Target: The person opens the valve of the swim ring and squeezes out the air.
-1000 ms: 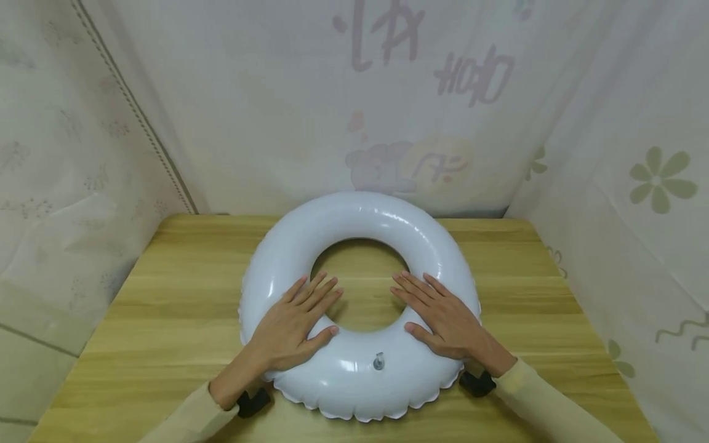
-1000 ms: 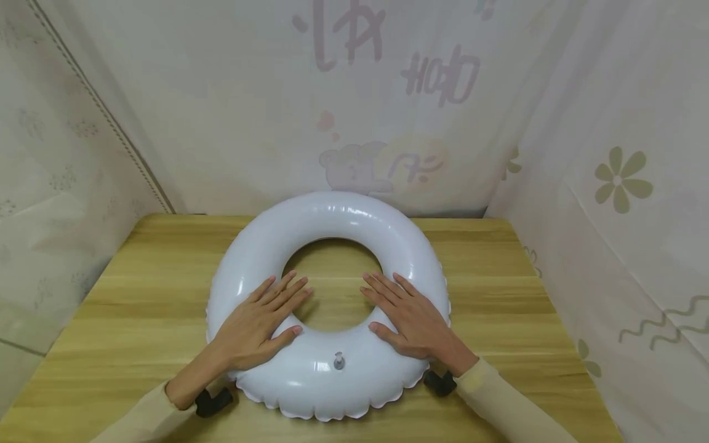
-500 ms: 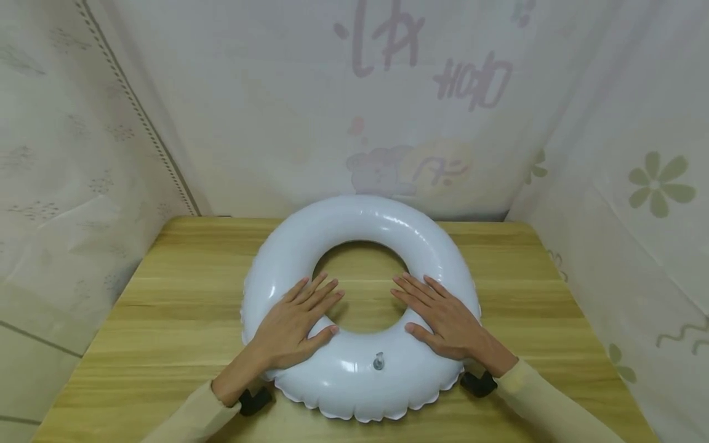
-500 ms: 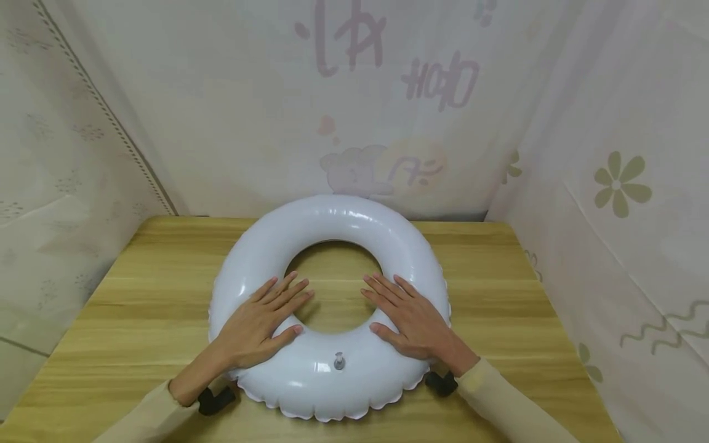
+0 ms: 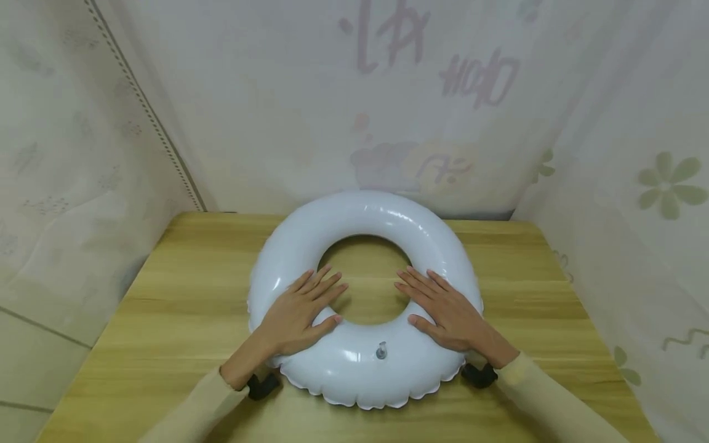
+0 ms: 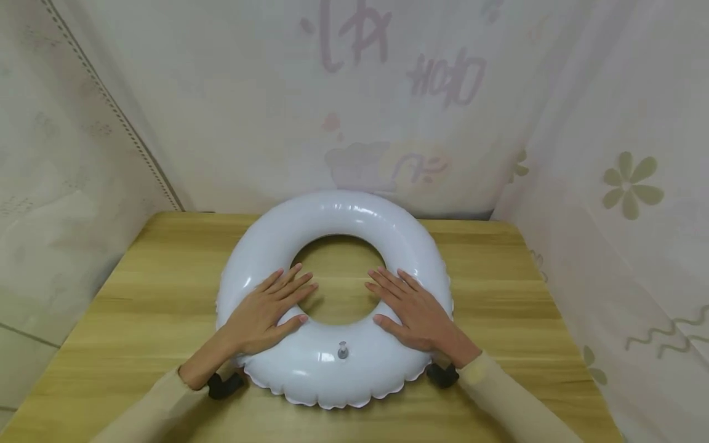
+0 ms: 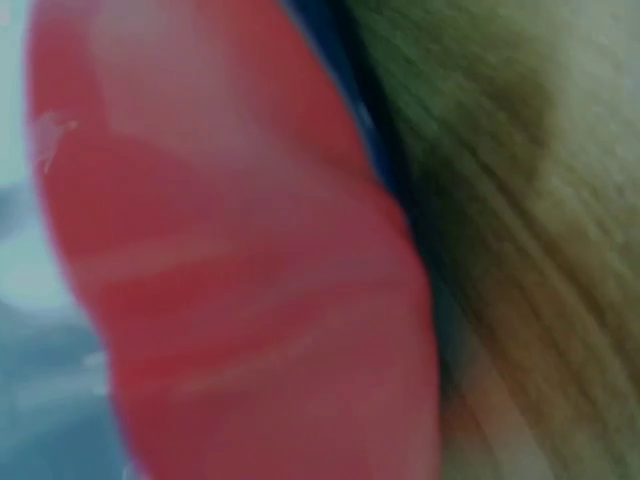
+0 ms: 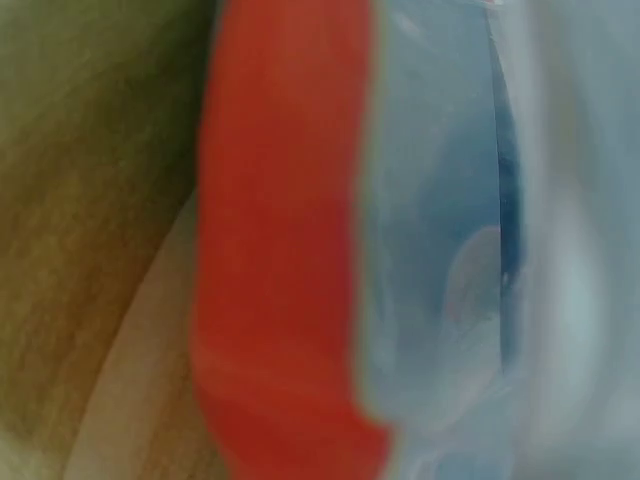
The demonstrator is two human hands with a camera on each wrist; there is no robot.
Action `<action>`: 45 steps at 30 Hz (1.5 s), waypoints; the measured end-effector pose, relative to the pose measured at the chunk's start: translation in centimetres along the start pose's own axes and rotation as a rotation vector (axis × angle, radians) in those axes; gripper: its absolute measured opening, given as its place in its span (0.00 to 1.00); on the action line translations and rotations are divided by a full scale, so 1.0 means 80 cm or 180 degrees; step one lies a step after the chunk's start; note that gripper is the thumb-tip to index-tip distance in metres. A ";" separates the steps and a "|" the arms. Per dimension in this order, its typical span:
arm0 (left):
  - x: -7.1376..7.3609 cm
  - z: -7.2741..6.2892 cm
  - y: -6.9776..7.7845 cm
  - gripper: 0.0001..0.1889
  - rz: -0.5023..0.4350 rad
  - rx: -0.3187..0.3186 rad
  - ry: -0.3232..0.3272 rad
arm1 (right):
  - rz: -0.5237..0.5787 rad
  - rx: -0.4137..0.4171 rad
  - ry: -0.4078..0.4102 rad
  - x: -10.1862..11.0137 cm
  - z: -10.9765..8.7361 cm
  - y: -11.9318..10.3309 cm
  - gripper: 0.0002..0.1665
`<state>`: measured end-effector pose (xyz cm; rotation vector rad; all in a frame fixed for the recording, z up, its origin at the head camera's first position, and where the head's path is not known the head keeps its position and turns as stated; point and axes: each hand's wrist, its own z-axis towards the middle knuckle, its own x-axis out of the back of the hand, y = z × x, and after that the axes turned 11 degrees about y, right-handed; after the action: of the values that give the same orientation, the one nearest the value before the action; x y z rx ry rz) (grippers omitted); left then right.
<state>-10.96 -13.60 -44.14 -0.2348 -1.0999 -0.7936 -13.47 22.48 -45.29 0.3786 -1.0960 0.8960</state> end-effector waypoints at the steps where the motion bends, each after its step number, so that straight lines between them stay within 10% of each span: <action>1: 0.000 0.004 -0.002 0.33 -0.0011 -0.0005 -0.0012 | -0.0011 -0.0013 -0.0001 0.002 0.001 0.002 0.38; 19: 0.006 0.023 -0.014 0.34 0.0086 0.0010 -0.0103 | -0.0100 -0.0026 0.0000 0.009 0.018 0.010 0.38; 45: -0.007 -0.001 -0.001 0.34 0.0134 0.0096 -0.0124 | -0.0117 -0.0012 -0.0074 -0.006 -0.001 0.001 0.39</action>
<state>-11.08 -13.46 -44.68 -0.2484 -1.1394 -0.7370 -13.56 22.32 -45.77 0.4058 -1.1087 0.8589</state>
